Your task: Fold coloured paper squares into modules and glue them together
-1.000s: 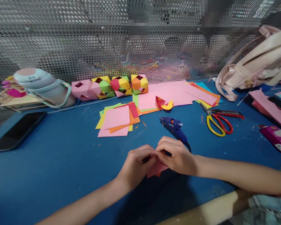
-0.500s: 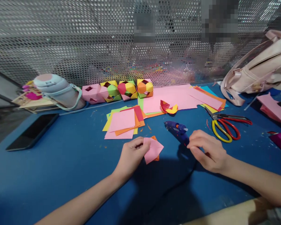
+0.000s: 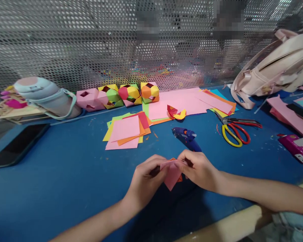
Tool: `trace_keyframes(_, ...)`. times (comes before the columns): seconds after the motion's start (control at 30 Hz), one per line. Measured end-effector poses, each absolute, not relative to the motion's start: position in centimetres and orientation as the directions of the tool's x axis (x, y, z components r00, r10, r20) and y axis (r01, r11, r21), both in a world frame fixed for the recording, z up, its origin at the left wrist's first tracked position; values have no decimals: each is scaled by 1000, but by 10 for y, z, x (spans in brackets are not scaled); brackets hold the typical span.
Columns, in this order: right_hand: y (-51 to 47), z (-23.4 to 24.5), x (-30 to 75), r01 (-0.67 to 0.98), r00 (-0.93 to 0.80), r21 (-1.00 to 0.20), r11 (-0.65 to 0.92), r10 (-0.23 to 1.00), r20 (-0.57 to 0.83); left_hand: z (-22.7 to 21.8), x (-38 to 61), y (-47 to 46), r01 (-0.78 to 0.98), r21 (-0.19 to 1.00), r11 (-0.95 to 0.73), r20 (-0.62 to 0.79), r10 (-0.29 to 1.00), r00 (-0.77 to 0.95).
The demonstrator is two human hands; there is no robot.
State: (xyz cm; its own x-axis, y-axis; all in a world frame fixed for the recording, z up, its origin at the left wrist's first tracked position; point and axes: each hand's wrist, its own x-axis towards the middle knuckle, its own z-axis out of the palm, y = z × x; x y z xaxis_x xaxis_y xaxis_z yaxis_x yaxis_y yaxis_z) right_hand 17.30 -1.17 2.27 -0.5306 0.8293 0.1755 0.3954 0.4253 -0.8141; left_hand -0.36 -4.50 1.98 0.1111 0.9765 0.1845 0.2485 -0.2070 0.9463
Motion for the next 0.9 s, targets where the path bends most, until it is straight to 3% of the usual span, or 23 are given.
trace_keyframes(0.4,-10,9,169,386,-542,-642,662,726,423,21,8,-42,313,936,160,-161,987,-25)
trace_keyframes(0.5,-8,13,169,408,-517,-688,601,773,368,22,10,-41,319,929,186,-180,982,-47)
trace_keyframes(0.63,-6,20,170,429,-511,-808,403,846,151,23,9,-40,306,933,187,-168,982,-86)
trace_keyframes(0.7,-5,20,170,447,-503,-811,378,856,122,23,9,-40,314,932,181,-154,982,-110)
trace_keyframes(0.9,-1,20,174,404,-564,-662,631,742,363,23,6,-38,269,940,212,-186,975,-118)
